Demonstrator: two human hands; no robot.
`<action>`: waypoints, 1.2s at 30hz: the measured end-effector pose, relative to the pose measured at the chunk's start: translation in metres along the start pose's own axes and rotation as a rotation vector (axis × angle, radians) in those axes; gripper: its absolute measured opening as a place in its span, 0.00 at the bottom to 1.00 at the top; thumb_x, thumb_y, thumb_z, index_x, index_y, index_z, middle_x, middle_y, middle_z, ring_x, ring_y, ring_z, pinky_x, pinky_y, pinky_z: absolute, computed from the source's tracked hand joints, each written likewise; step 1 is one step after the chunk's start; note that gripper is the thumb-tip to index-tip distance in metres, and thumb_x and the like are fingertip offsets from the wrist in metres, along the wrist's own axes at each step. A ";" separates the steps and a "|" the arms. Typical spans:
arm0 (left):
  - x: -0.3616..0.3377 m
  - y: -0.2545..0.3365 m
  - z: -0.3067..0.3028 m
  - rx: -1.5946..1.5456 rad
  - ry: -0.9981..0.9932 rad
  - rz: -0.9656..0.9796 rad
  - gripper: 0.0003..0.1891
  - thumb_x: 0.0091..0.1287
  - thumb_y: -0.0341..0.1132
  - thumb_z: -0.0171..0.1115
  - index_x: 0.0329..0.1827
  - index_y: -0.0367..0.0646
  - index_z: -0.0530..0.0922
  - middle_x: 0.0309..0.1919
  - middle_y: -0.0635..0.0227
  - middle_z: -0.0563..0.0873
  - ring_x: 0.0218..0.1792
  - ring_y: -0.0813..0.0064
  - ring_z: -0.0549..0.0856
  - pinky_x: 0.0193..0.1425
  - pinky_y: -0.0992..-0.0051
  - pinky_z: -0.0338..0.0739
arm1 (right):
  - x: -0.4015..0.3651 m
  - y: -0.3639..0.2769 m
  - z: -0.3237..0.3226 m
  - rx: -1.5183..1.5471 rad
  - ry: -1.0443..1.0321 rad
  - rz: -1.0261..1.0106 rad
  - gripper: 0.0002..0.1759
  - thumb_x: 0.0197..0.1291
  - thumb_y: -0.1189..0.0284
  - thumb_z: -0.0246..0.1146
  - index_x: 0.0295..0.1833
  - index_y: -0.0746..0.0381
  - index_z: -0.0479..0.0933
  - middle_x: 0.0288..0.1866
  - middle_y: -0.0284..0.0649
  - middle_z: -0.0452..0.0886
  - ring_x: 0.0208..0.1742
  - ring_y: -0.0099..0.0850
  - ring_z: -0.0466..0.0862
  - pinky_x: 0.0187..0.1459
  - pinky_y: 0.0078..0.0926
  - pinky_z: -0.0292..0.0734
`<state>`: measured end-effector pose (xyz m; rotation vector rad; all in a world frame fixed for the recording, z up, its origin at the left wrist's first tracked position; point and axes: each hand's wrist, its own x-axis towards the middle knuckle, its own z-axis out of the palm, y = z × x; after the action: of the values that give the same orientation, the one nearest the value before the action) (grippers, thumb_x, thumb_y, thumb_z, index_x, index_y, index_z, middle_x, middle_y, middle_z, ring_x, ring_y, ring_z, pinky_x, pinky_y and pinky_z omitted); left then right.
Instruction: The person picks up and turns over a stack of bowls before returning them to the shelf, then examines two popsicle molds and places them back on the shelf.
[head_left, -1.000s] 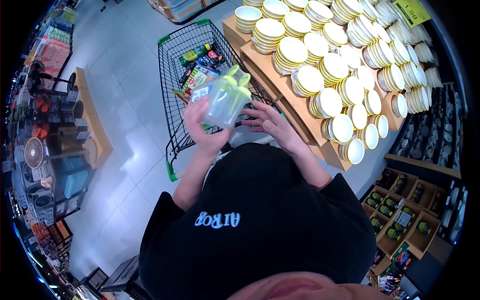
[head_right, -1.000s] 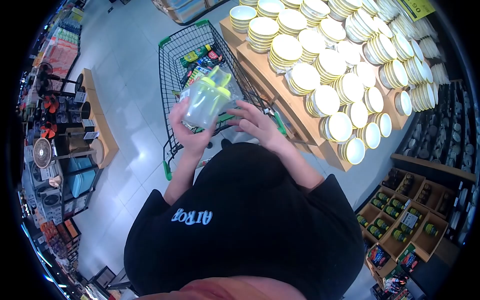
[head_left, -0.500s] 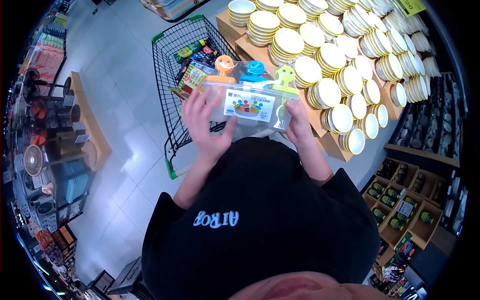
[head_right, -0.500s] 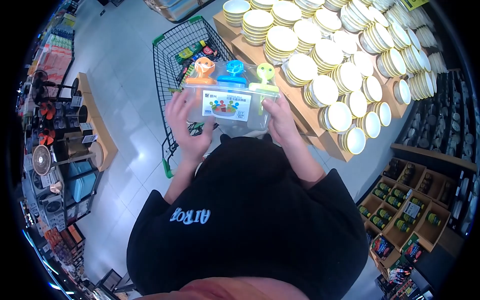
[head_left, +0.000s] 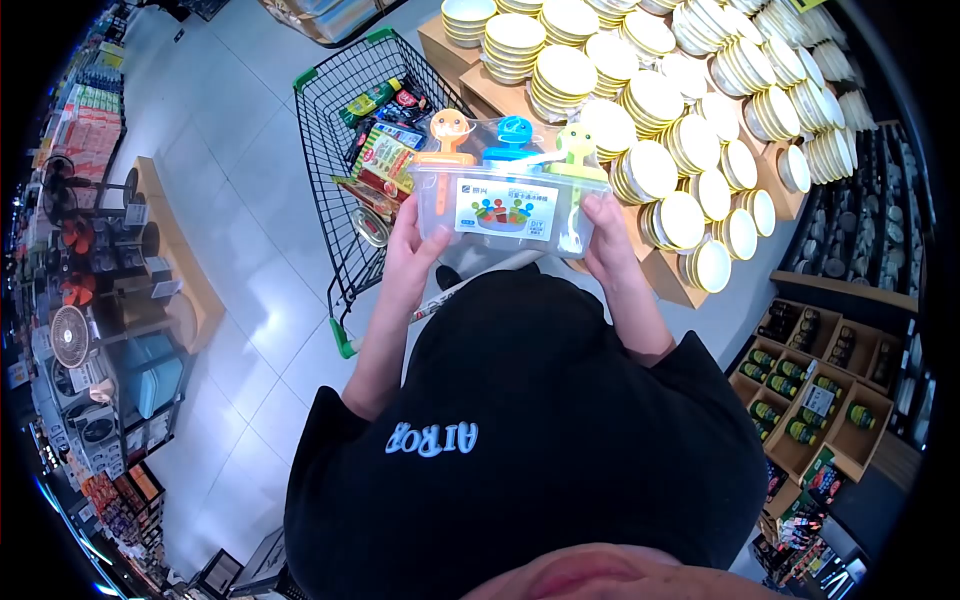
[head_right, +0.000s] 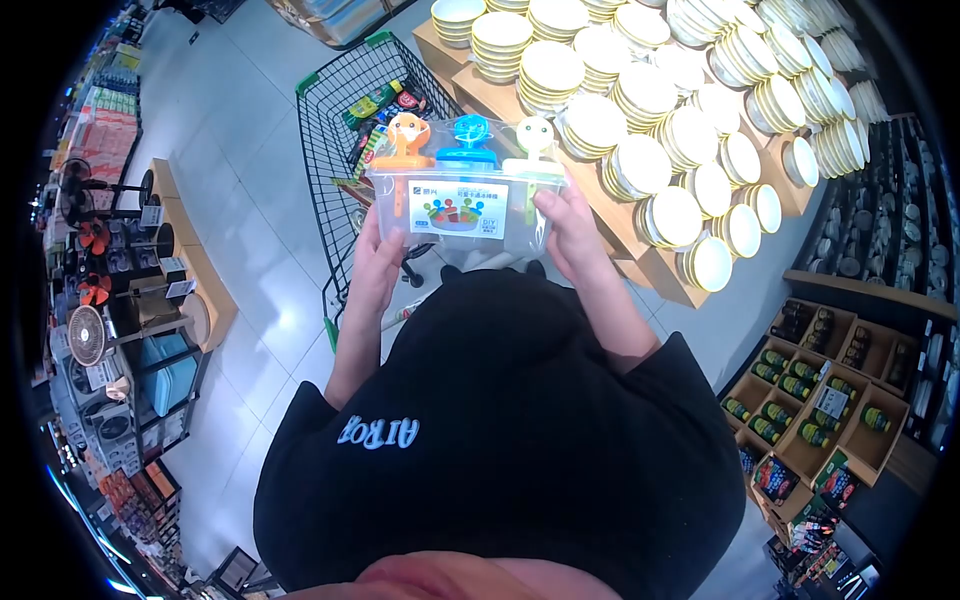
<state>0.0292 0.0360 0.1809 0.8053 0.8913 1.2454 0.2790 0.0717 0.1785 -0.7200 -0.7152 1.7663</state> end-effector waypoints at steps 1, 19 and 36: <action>0.000 0.000 0.001 0.002 0.004 -0.010 0.32 0.68 0.34 0.61 0.71 0.35 0.57 0.63 0.60 0.73 0.62 0.72 0.74 0.68 0.70 0.66 | -0.001 -0.001 0.001 -0.007 0.004 0.001 0.36 0.60 0.65 0.64 0.69 0.65 0.59 0.61 0.44 0.72 0.62 0.31 0.73 0.64 0.31 0.68; -0.002 -0.008 0.012 0.496 0.444 0.501 0.35 0.51 0.24 0.72 0.63 0.34 0.65 0.61 0.57 0.70 0.61 0.67 0.74 0.65 0.69 0.69 | 0.004 0.009 0.032 -0.292 -0.110 0.140 0.46 0.68 0.61 0.58 0.78 0.60 0.35 0.74 0.51 0.59 0.69 0.41 0.70 0.64 0.39 0.70; -0.012 0.019 0.017 0.821 0.321 0.461 0.40 0.58 0.34 0.68 0.72 0.36 0.59 0.70 0.54 0.65 0.71 0.63 0.65 0.74 0.63 0.56 | 0.008 0.009 0.008 -0.045 -0.064 0.075 0.51 0.47 0.54 0.72 0.71 0.65 0.55 0.61 0.44 0.74 0.61 0.33 0.76 0.63 0.33 0.72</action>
<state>0.0348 0.0267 0.2067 1.5499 1.5847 1.4301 0.2657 0.0760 0.1762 -0.7311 -0.7818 1.8536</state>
